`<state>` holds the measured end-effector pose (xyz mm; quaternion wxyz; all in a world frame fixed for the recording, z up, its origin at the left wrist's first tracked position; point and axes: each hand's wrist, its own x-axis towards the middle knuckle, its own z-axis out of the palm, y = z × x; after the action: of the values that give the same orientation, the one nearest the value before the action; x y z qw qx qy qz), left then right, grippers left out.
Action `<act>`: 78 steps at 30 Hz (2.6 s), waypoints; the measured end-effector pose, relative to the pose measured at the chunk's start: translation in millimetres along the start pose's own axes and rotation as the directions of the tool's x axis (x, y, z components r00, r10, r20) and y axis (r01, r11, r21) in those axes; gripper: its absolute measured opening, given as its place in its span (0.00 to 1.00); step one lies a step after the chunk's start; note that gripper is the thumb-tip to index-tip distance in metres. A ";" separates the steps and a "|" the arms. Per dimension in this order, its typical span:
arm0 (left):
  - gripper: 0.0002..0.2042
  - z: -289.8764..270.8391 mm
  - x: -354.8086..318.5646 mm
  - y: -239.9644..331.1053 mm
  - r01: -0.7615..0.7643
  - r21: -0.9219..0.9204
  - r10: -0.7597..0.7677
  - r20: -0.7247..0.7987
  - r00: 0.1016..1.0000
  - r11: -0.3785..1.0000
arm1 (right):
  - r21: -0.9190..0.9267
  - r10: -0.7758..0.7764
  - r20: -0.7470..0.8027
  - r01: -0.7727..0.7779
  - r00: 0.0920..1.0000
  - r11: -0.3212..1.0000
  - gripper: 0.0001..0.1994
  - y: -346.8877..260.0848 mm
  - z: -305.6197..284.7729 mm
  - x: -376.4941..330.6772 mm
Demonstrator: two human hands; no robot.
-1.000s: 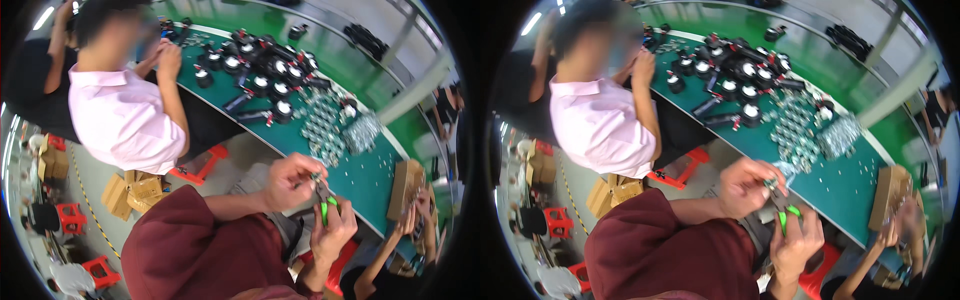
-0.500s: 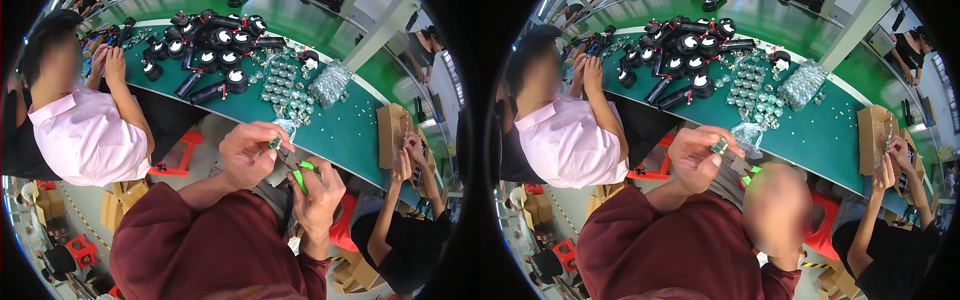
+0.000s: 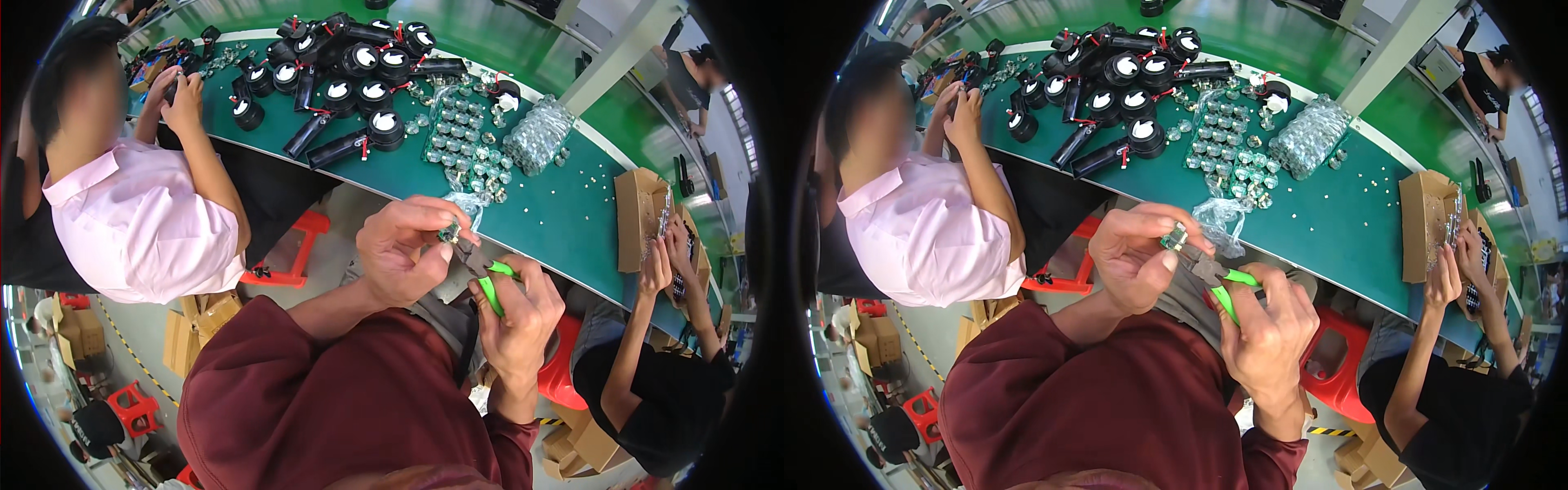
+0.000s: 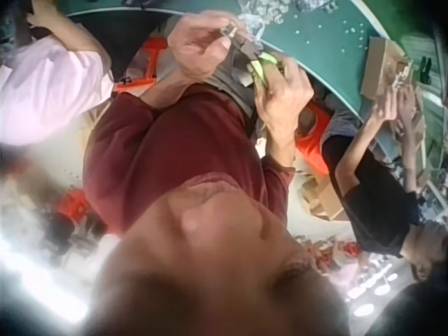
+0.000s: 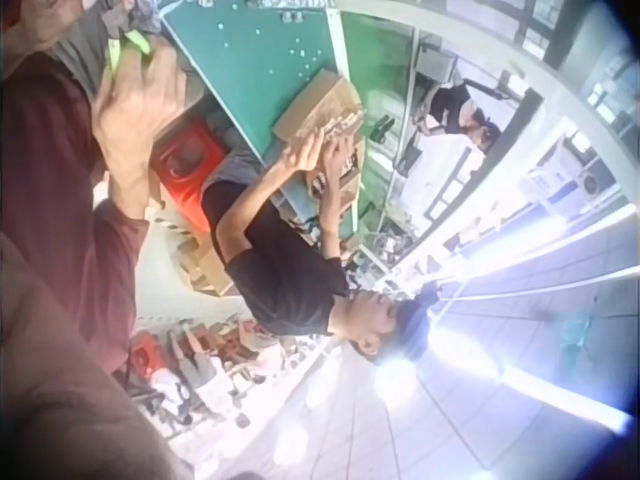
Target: Assembling electronic components by trimming wires with pliers and fitting PCBs into device housings.
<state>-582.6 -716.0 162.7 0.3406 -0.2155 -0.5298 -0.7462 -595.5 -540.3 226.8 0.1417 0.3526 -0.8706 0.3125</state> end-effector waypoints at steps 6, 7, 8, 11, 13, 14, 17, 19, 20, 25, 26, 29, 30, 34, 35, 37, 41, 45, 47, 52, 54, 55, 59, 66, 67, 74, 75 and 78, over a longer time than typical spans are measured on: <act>0.17 -1.5 1.0 3.7 0.015 0.075 -0.017 0.028 0.999 0.997 | -0.019 -0.021 -0.003 0.021 1.000 1.000 0.10 -1.4 -0.5 1.6; 0.17 -1.5 0.9 3.4 0.006 0.072 -0.008 0.023 1.000 0.997 | -0.015 -0.021 -0.006 0.021 1.000 1.000 0.10 -1.7 -0.1 1.5; 0.17 -0.8 0.8 3.0 0.005 0.073 -0.006 0.023 1.000 0.997 | -0.015 -0.022 -0.007 0.022 1.000 1.000 0.10 -1.6 0.5 1.3; 0.19 1.4 -0.1 2.2 -0.003 -0.013 0.002 -0.028 1.000 1.000 | -0.017 -0.026 -0.014 0.025 1.000 1.000 0.10 -1.4 1.0 0.4; 0.19 1.2 -1.0 3.0 0.002 0.000 -0.002 -0.032 0.999 1.000 | -0.011 -0.027 -0.004 0.026 1.000 1.000 0.10 -1.5 0.3 -0.1; 0.19 1.5 -0.9 3.2 0.001 -0.001 -0.001 -0.032 1.000 1.000 | -0.011 -0.027 -0.005 0.027 1.000 1.000 0.10 -1.4 0.0 -0.2; 0.19 2.2 0.0 3.1 0.019 -0.003 -0.019 -0.038 0.999 1.000 | -0.003 -0.009 -0.004 0.009 1.000 1.000 0.10 -1.1 -0.4 -0.3; 0.19 1.8 1.1 2.2 0.013 0.009 -0.012 -0.035 0.999 1.000 | 0.012 0.005 0.005 -0.005 1.000 1.000 0.10 -0.5 -0.7 0.0; 0.19 1.6 0.5 1.4 0.013 0.008 -0.012 -0.035 0.999 1.000 | 0.012 0.005 0.004 -0.005 1.000 1.000 0.10 -0.1 0.1 -0.2; 0.19 -2.5 -1.6 3.6 -0.003 0.010 0.003 -0.053 0.999 1.000 | 0.013 -0.008 0.022 0.008 1.000 1.000 0.10 -4.2 1.5 3.7; 0.18 -6.5 -3.4 3.2 -0.001 0.056 0.002 -0.029 1.000 0.998 | 0.002 -0.017 0.019 0.017 1.000 1.000 0.10 -2.7 5.1 4.0; 0.17 0.3 -0.7 -0.8 0.008 0.049 -0.006 -0.035 0.999 0.999 | -0.057 0.012 0.015 -0.011 1.000 0.998 0.09 0.0 2.9 -2.4; 0.17 2.3 -1.4 -0.3 0.011 0.037 -0.009 -0.055 0.998 0.999 | -0.064 0.025 0.022 -0.023 0.999 0.998 0.09 -1.0 1.5 -3.3; 0.17 -1.3 -3.6 3.8 0.007 0.087 0.001 -0.096 0.995 0.996 | -0.034 0.043 0.051 -0.041 0.998 0.999 0.11 -2.8 5.2 -3.1; 0.17 -2.5 -3.7 4.6 -0.002 0.098 0.012 -0.101 0.995 0.995 | -0.029 0.041 0.056 -0.040 0.998 0.999 0.12 -2.8 6.0 -2.8; 0.16 -4.0 -4.1 5.4 -0.024 0.133 0.035 -0.081 0.996 0.991 | -0.013 0.034 0.057 -0.033 0.998 0.999 0.12 -3.0 7.8 -2.9; 0.18 -3.3 -6.6 4.5 0.008 0.097 0.000 -0.080 0.997 0.995 | 0.000 0.054 0.069 -0.054 0.996 0.999 0.12 -0.5 6.3 -6.8; 0.16 -4.7 -5.3 -0.8 0.009 0.104 -0.002 -0.064 0.998 0.995 | -0.034 0.027 0.043 -0.026 0.999 0.999 0.11 -2.2 5.1 -2.9; 0.15 -7.9 -3.5 1.8 -0.017 0.147 0.025 -0.050 0.998 0.989 | -0.024 -0.011 0.042 0.012 0.999 1.000 0.10 -4.9 5.1 3.4; 0.17 -8.1 -2.4 2.8 -0.006 0.097 0.009 -0.037 0.999 0.995 | -0.038 -0.004 0.046 0.006 0.999 0.999 0.10 -5.8 2.4 7.7; 0.18 -7.9 -0.1 -0.9 -0.035 0.065 0.039 -0.055 0.998 0.997 | -0.032 -0.020 0.030 0.021 0.999 0.999 0.10 -4.3 3.5 6.8; 0.18 -7.5 -1.5 -1.8 -0.030 0.060 0.034 -0.054 0.998 0.998 | -0.035 -0.013 0.030 0.014 0.999 0.999 0.10 -3.9 3.3 5.6; 0.18 -7.7 -3.5 -0.9 -0.018 0.060 0.022 -0.064 0.998 0.998 | -0.021 -0.015 0.032 0.015 0.999 1.000 0.10 -1.9 4.2 3.9; 0.18 -6.6 -2.1 -3.7 -0.012 0.035 0.014 -0.047 0.999 0.999 | -0.034 -0.008 0.035 0.009 0.999 0.999 0.10 -1.4 1.1 3.0; 0.18 -6.2 -2.0 -3.2 -0.014 0.035 0.016 -0.046 0.999 0.999 | -0.034 -0.009 0.033 0.010 0.999 0.999 0.10 -1.2 0.0 4.1; 0.18 -3.7 -1.2 0.1 0.035 0.082 -0.030 -0.064 0.998 0.996 | -0.077 -0.023 0.050 0.027 0.998 0.997 0.11 0.2 -4.1 5.7; 0.18 -4.2 -0.9 -0.3 0.026 0.097 -0.020 -0.059 0.998 0.995 | -0.092 -0.025 0.055 0.030 0.998 0.995 0.11 0.0 -4.3 5.8; 0.18 -4.0 -0.7 0.9 0.025 0.103 -0.021 -0.042 0.999 0.994 | -0.105 -0.034 0.062 0.040 0.998 0.994 0.13 3.3 -4.2 3.7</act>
<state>-581.3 -719.8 161.4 0.3535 -0.1762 -0.5631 -0.7259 -600.4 -537.7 230.3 0.1397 0.3698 -0.8831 0.2526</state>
